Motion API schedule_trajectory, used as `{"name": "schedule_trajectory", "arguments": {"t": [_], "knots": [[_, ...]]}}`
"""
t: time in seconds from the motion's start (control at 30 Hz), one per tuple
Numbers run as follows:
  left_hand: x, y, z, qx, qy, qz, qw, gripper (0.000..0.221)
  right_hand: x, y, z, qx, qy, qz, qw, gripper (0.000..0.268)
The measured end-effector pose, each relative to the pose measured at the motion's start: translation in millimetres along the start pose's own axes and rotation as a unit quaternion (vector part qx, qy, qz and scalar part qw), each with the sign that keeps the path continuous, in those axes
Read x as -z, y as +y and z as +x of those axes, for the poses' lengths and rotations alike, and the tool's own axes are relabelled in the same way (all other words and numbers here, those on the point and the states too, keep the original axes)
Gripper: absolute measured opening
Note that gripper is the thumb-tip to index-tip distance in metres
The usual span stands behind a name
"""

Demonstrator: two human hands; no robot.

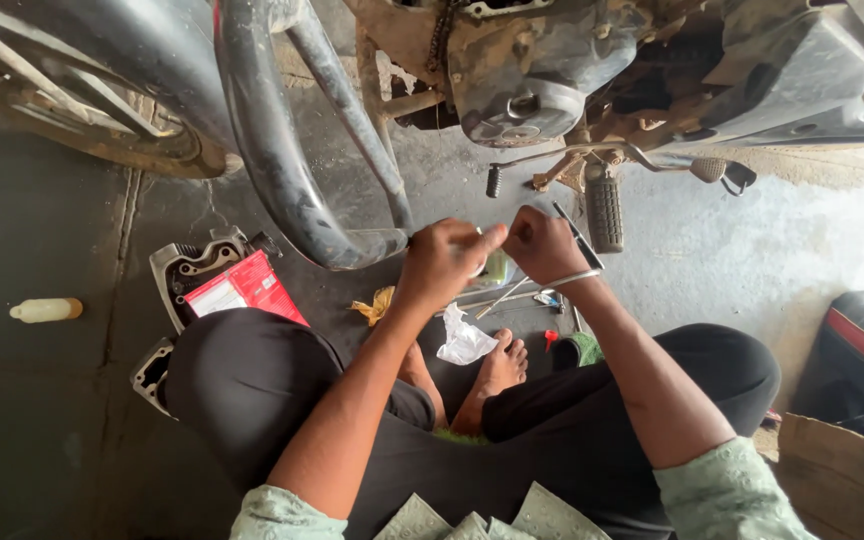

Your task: Replacing or repairing a piston and rings for a motorcycle engine.

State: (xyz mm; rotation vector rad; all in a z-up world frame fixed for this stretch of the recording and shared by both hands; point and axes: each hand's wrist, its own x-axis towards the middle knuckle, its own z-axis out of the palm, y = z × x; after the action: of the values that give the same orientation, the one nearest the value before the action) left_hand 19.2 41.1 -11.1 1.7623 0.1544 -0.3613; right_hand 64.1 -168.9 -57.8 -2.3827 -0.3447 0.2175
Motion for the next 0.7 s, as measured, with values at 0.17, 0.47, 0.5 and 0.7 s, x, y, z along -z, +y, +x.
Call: {"name": "schedule_trajectory", "arguments": {"t": [0.17, 0.47, 0.5, 0.7], "knots": [[-8.9, -15.9, -7.9, -0.082, 0.116, 0.301, 0.943, 0.051, 7.2, 4.1, 5.0, -0.025, 0.009, -0.006, 1.000, 0.014], [-17.0, -33.9, 7.9, -0.046, 0.069, 0.158, 0.984, 0.034, 9.9, 26.2, 10.3, -0.056, -0.019, 0.179, 0.982, 0.016], [-16.3, -24.3, 5.9, -0.019, 0.053, 0.139, 0.989, 0.034, 10.1, 36.6, 9.1, -0.070, -0.039, 0.282, 0.956, 0.019], [-42.8, -96.6, 25.7, -0.060, 0.088, 0.182, 0.977, 0.034, 42.2, 11.8, 4.5, -0.107, 0.061, 0.152, 0.981, 0.017]]}}
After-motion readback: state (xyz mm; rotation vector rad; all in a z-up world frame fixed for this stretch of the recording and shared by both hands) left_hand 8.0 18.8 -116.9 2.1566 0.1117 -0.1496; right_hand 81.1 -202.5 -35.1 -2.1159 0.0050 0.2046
